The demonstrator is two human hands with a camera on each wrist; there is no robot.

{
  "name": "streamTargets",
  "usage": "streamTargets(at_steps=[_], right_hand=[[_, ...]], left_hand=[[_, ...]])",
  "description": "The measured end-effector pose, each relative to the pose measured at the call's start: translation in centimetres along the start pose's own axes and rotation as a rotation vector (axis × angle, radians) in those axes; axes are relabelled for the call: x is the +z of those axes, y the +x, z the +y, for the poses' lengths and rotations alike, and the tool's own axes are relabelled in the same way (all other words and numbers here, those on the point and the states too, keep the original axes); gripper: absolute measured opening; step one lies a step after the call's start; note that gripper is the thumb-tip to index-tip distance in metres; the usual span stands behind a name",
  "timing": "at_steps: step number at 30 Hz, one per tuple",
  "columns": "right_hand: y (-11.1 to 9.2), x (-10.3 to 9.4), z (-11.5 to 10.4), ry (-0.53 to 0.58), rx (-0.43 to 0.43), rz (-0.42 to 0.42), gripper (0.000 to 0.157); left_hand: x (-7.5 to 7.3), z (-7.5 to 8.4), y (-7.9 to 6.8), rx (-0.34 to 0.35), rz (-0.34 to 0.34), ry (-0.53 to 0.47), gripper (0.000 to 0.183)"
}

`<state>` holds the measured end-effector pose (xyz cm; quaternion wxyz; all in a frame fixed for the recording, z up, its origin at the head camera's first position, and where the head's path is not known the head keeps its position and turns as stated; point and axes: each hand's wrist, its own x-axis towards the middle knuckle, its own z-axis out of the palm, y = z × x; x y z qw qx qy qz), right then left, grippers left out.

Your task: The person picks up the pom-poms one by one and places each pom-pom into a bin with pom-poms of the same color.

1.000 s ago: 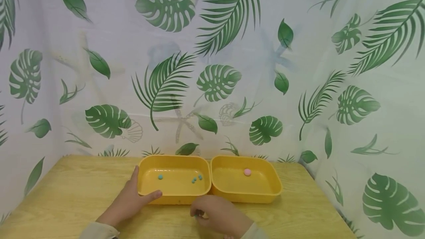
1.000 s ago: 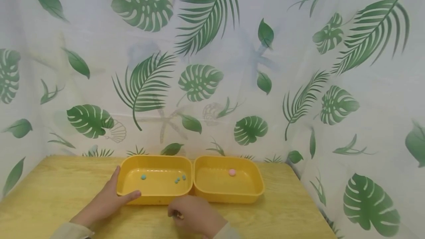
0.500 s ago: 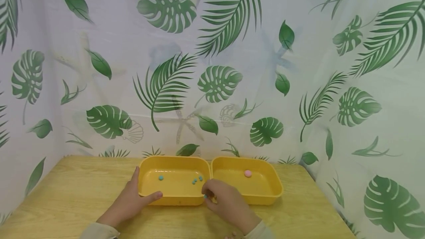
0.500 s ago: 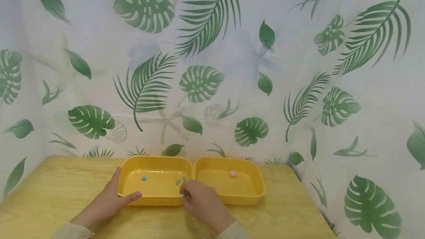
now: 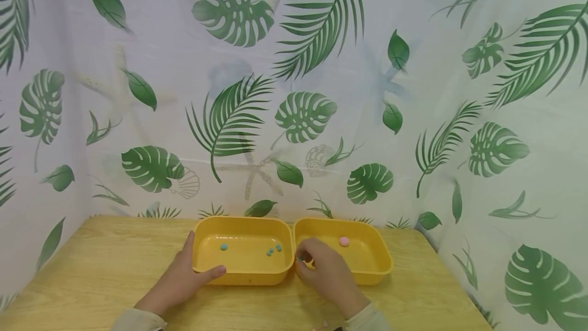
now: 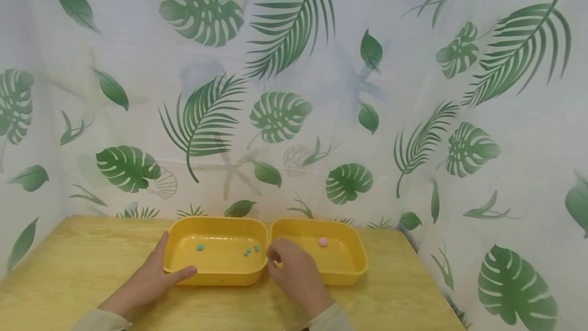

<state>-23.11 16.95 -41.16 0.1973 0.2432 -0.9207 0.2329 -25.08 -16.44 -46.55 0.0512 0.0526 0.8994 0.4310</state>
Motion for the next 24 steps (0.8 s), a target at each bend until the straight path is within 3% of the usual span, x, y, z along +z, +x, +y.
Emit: streamTargets(at_steps=[13, 24], right_hand=[[0.33, -0.14, 0.43, -0.052, 0.079, -0.004, 0.012], [0.32, 0.27, 0.70, -0.036, 0.049, -0.014, 0.015]], left_hand=[[-0.07, -0.17, -0.10, 0.018, 0.008, -0.030, 0.129], [0.04, -0.32, 0.03, 0.025, 0.008, -0.045, 0.130]])
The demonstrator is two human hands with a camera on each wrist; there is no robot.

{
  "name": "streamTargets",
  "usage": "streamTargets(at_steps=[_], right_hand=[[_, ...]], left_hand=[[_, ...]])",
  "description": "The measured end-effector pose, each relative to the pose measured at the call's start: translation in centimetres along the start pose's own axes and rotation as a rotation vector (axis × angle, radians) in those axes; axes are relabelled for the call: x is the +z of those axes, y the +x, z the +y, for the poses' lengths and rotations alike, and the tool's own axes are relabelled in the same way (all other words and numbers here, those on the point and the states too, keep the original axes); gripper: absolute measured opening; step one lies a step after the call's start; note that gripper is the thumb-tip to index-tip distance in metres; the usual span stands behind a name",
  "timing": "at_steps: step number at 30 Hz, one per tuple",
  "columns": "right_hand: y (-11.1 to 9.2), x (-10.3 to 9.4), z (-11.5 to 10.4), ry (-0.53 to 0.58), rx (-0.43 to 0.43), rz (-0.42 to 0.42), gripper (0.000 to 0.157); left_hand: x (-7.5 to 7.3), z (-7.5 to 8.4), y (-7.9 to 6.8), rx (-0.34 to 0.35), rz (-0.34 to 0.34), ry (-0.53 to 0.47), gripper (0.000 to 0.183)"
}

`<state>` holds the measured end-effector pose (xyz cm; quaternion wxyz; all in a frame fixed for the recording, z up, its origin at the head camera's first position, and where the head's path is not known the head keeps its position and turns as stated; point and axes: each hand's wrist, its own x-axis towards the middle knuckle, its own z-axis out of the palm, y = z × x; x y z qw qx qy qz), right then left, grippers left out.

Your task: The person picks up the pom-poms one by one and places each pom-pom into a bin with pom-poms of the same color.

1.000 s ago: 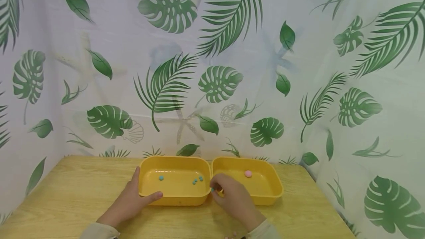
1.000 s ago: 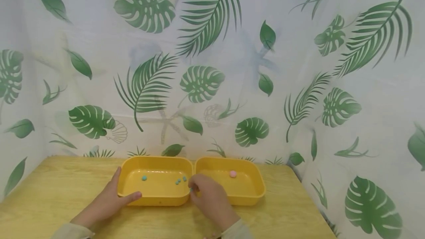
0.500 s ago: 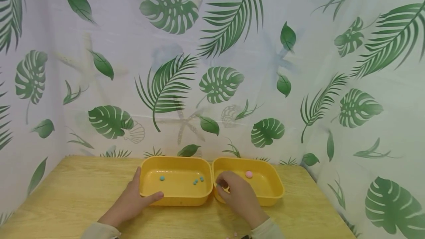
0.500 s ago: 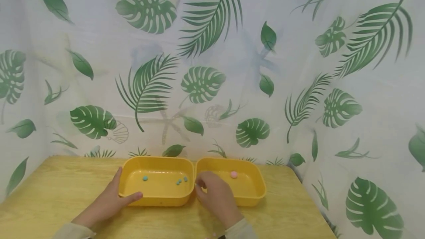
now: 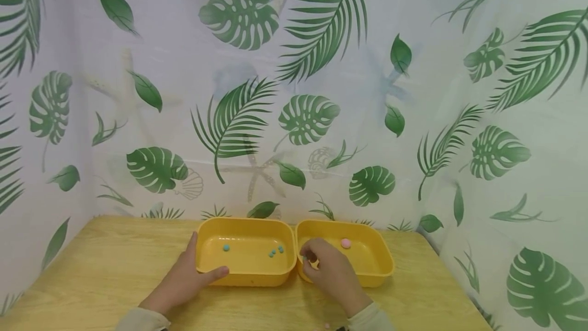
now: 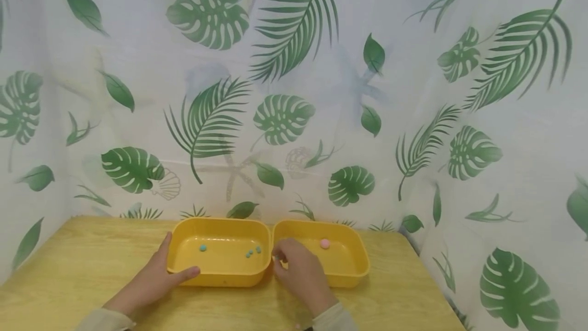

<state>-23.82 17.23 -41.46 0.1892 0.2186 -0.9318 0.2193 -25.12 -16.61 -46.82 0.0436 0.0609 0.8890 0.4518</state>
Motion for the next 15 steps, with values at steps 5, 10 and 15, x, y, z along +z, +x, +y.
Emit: streamTargets(at_steps=[5, 10, 15], right_hand=[[-0.04, 0.25, 0.19, 0.002, -0.002, -0.020, 0.018], [-0.03, 0.50, 0.23, -0.007, -0.016, -0.011, 0.020], [-0.06, 0.89, 0.10, -0.003, -0.030, 0.007, 0.017]], left_hand=[[-0.06, 0.09, 0.01, 0.002, 0.001, -0.010, 0.130], [0.00, 0.06, 0.09, -0.003, -0.004, -0.006, 0.130], [0.02, 0.09, -0.01, -0.004, 0.002, 0.001, 0.130]])
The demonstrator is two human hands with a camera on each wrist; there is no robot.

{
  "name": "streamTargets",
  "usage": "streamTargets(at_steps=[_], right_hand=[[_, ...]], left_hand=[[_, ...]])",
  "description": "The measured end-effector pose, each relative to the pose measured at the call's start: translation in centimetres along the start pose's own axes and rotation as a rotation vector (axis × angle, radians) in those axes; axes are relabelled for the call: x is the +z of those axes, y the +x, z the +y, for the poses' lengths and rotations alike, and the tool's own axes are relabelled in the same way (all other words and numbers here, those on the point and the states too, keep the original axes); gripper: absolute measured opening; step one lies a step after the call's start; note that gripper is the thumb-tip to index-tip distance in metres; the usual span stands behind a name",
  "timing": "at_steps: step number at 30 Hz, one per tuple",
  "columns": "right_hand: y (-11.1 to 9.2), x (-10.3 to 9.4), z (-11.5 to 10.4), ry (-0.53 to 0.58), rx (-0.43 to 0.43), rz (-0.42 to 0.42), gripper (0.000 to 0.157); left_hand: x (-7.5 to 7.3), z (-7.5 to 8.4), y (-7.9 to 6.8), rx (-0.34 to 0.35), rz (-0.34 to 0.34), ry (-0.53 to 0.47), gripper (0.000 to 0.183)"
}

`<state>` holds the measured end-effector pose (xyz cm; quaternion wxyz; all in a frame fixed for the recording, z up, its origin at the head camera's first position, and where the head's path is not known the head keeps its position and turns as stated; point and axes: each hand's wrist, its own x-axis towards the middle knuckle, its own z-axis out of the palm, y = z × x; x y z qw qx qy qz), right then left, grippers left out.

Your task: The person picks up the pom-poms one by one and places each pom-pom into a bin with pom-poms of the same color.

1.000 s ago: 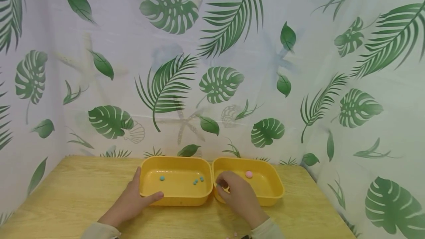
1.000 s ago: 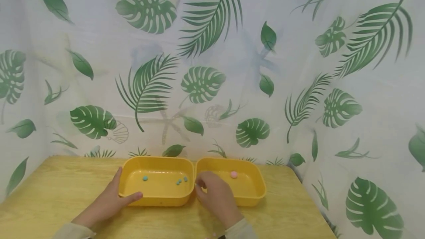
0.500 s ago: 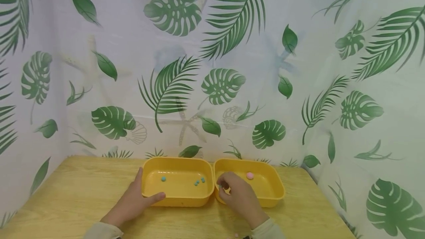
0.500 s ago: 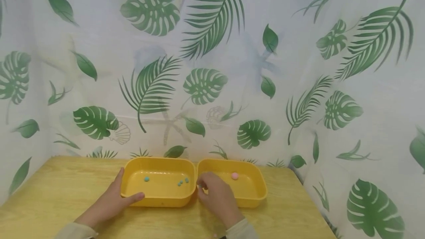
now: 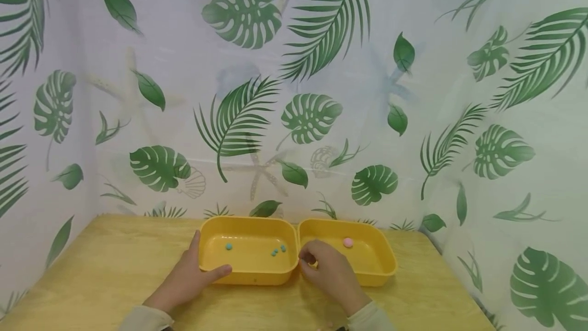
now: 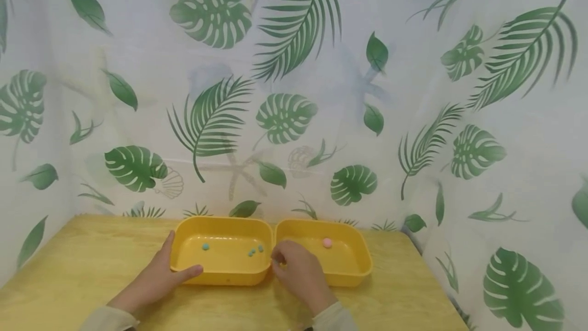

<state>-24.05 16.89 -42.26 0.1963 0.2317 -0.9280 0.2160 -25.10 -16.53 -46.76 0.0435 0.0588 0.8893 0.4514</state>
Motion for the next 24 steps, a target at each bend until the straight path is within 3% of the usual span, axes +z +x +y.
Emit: streamTargets(at_steps=[12, 18, 24], right_hand=[[1.7, 0.8, -0.7, -0.014, 0.013, -0.042, 0.011], [3.4, 0.5, -0.9, -0.017, -0.053, -0.059, 0.016], [5.4, -0.1, -0.8, -0.036, -0.142, -0.174, 0.015]], left_hand=[[-0.1, 0.1, -0.2, -0.017, 0.008, -0.009, 0.131], [-0.1, 0.3, -0.1, -0.014, 0.013, -0.004, 0.130], [0.0, -0.1, 0.0, -0.009, 0.017, 0.002, 0.130]])
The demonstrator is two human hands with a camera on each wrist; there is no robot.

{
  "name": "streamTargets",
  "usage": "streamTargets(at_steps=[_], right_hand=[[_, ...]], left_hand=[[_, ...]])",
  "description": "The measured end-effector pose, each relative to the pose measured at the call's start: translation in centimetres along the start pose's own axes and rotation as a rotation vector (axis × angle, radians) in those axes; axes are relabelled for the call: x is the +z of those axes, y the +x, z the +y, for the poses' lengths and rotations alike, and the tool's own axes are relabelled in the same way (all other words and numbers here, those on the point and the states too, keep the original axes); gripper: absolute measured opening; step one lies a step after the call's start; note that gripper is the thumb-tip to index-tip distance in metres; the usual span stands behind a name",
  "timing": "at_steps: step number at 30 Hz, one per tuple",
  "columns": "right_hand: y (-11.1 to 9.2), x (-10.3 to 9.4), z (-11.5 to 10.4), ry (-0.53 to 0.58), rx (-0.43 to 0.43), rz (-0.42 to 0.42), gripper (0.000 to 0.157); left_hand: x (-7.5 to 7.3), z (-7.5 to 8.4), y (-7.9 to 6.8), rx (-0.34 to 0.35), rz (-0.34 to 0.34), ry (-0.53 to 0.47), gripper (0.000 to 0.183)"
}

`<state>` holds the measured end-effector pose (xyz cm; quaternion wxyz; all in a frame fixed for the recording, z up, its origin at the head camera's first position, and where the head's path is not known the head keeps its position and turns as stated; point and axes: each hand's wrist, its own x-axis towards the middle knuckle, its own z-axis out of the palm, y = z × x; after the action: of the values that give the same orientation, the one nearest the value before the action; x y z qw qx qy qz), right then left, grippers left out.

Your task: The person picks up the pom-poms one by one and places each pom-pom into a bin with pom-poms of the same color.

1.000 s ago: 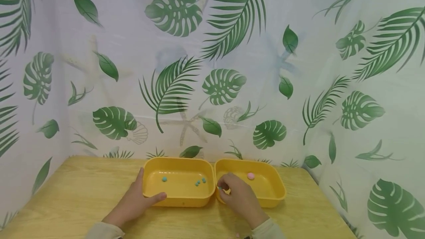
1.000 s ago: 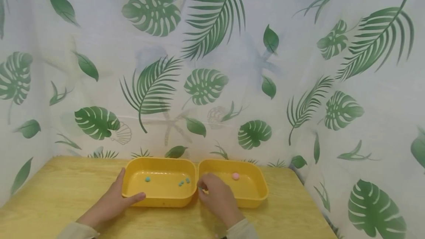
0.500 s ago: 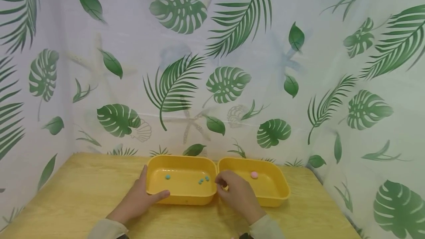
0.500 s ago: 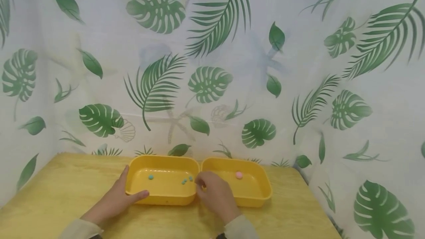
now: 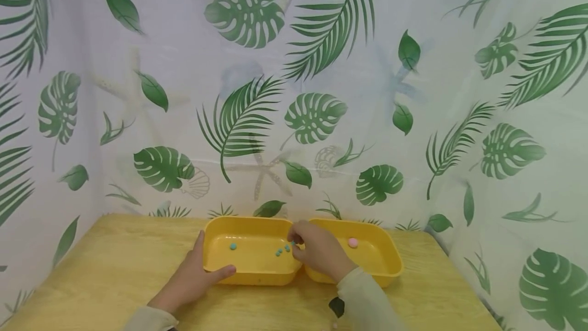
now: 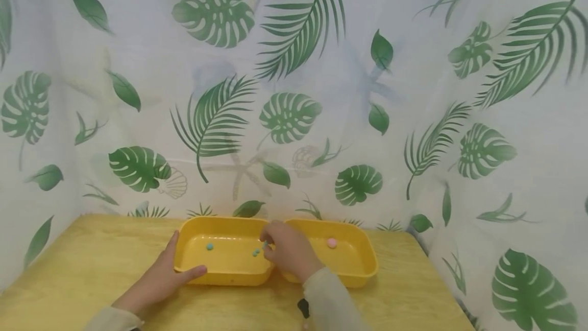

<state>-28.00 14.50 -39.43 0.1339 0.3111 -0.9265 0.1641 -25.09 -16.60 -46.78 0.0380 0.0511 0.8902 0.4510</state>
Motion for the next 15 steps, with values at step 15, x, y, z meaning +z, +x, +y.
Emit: streamTargets(at_steps=[15], right_hand=[[3.2, 0.4, 2.2, -0.171, -0.017, -0.117, 0.016]], left_hand=[[0.1, -0.1, -0.1, -0.001, -0.001, 0.008, 0.129]])
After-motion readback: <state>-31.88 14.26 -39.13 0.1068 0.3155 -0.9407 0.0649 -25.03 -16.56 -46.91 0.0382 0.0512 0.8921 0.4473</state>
